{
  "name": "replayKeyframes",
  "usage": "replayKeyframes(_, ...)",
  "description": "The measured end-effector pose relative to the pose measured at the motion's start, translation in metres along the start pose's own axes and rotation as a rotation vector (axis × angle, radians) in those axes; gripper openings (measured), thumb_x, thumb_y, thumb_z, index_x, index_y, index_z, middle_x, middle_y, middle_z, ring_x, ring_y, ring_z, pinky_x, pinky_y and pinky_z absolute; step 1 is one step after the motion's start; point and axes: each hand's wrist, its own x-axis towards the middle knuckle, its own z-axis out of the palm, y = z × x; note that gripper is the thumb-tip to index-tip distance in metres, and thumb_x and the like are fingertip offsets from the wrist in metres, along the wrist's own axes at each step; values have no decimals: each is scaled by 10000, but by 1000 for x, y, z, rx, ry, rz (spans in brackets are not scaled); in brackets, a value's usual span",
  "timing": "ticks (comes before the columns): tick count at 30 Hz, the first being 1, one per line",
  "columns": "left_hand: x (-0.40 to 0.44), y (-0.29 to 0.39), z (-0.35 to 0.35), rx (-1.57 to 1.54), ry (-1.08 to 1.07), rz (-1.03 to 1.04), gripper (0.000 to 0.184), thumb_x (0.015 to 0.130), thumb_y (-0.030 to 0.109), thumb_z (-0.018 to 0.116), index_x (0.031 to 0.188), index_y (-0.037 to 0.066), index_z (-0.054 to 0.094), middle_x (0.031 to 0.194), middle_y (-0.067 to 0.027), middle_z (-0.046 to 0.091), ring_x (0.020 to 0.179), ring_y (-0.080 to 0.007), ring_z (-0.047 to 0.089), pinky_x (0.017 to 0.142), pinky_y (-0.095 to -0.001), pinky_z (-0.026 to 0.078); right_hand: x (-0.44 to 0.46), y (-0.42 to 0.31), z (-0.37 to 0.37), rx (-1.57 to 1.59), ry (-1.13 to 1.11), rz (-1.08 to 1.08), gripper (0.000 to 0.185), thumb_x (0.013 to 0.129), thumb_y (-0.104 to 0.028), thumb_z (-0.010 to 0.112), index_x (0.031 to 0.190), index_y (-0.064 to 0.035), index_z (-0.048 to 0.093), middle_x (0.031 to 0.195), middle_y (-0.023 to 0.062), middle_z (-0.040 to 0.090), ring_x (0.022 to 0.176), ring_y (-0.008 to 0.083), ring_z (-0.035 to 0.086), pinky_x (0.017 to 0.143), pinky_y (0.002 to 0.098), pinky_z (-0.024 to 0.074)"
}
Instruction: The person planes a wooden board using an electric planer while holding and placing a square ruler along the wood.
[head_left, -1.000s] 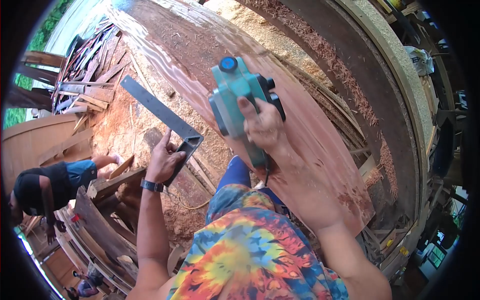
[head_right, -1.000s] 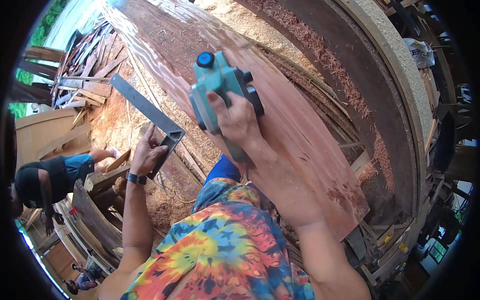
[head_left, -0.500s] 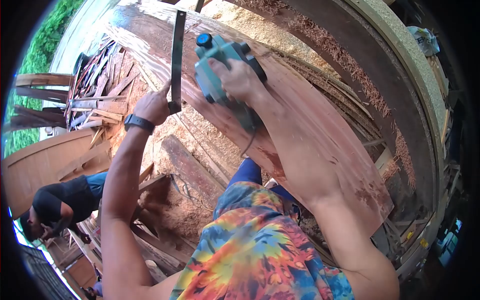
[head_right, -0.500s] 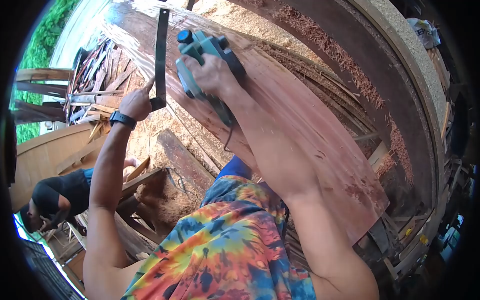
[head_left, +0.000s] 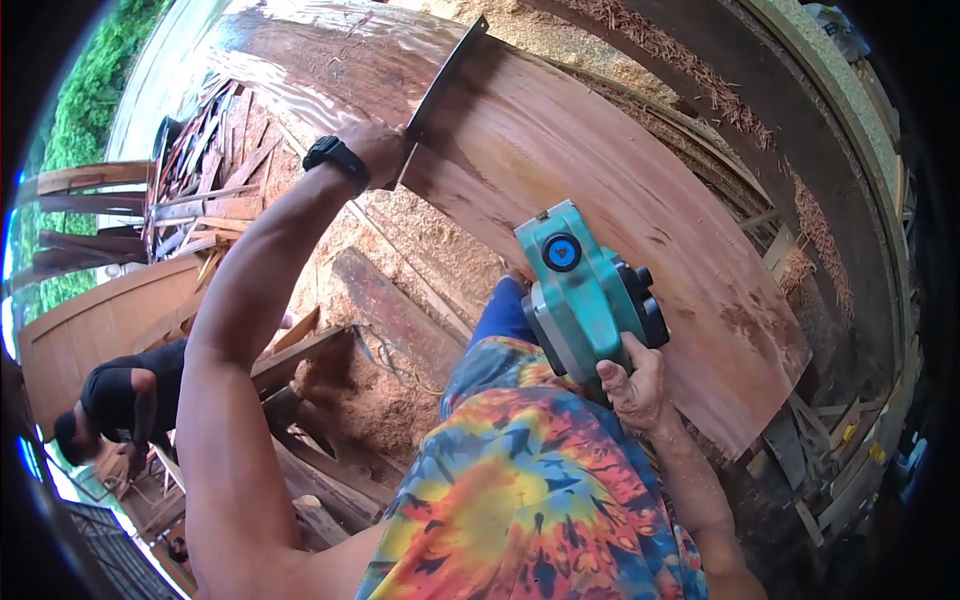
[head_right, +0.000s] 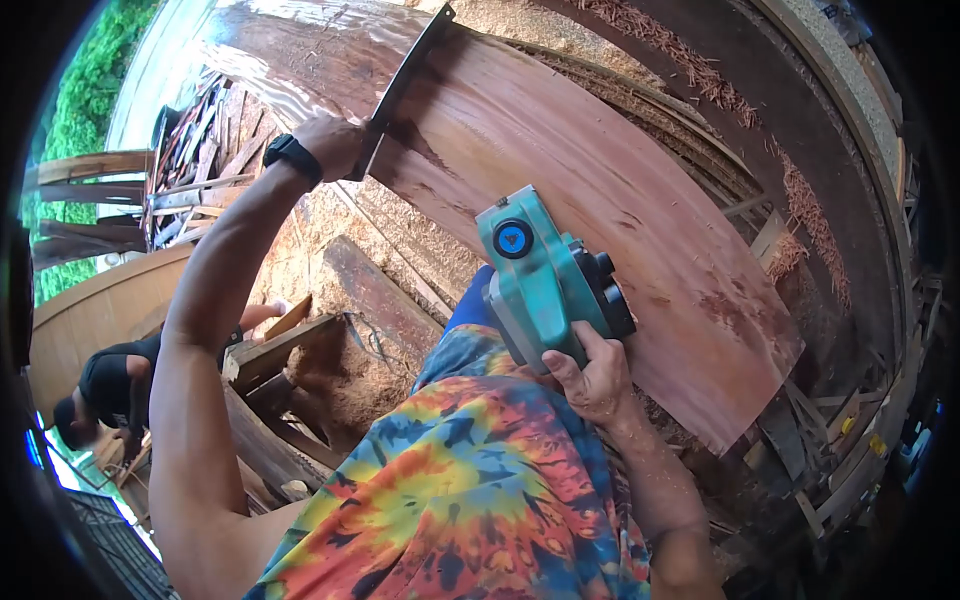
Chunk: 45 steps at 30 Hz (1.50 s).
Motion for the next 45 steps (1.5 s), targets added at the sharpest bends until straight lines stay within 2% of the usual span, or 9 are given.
replayKeyframes(5, 4, -7, 7, 9, -31, 9, 399, 871, 128, 587, 1262, 136, 664, 896, -175, 744, 841, -366, 730, 723, -495, 574, 14, -2, 3, -79, 29, -109, 633, 959, -615, 634, 1000, 16, 618, 777, 213, 673, 766, 393, 720, 667, 425, 537)
replayKeyframes(12, -2, -6, -2, -73, 11, 17, 224, 880, 146, 592, 1044, 68, 722, 868, -179, 743, 827, -371, 731, 727, -487, 580, 109, -49, 28, -77, 74, -141, 650, 968, -621, 608, 976, 29, 628, 758, 251, 658, 780, 411, 720, 668, 439, 538)
replayKeyframes(19, -32, -39, 41, -347, 143, -235, 533, 935, 272, 606, 1440, 117, 538, 834, -186, 725, 757, -365, 713, 647, -499, 542, 257, -117, 64, -191, 180, -324, 736, 933, -705, 581, 831, 16, 689, 770, 268, 672, 771, 415, 702, 701, 468, 544)
replayKeyframes(20, -40, -40, 50, -368, 163, -273, 550, 936, 257, 601, 1462, 118, 521, 843, -191, 728, 759, -378, 709, 644, -505, 537, 285, -121, 71, -167, 180, -365, 785, 924, -737, 569, 825, 39, 641, 634, 161, 611, 608, 247, 633, 618, 390, 507)
replayKeyframes(22, -62, -37, 51, -481, 143, -378, 470, 921, 196, 612, 1383, 111, 611, 896, -213, 735, 809, -388, 711, 702, -508, 545, 338, -134, 89, -90, 159, -347, 733, 898, -736, 606, 791, -13, 665, 594, 84, 623, 499, 172, 614, 504, 338, 497)
replayKeyframes(24, -79, -35, 78, -516, 229, -424, 259, 910, 160, 574, 1103, 104, 737, 879, -207, 737, 798, -396, 714, 717, -500, 559, 380, -159, 101, -71, 140, -340, 693, 921, -690, 613, 775, -15, 662, 573, 60, 609, 475, 146, 610, 457, 315, 485)
replayKeyframes(28, -105, -13, 117, -628, 280, -522, 257, 902, 132, 577, 1052, 92, 782, 927, -205, 743, 831, -391, 712, 777, -500, 557, 437, -189, 110, 109, -73, -330, 588, 982, -582, 621, 851, -9, 643, 663, 50, 611, 498, 138, 584, 464, 310, 484)
replayKeyframes(34, -135, 44, 200, -880, 220, -663, 235, 906, 178, 647, 1058, 76, 793, 931, -236, 738, 871, -432, 703, 805, -502, 553, 323, -158, 81, 69, -82, -207, 653, 965, -598, 625, 1109, 38, 598, 661, 36, 599, 516, 113, 584, 471, 288, 479)
replayKeyframes(45, -147, 187, 355, -1086, -123, -481, 301, 926, 326, 646, 1038, 90, 794, 973, -233, 736, 922, -379, 724, 858, -460, 561, 15, -2, 40, -52, 154, -100, 622, 950, -622, 643, 975, -1, 613, 617, 2, 570, 569, 77, 563, 521, 278, 441)
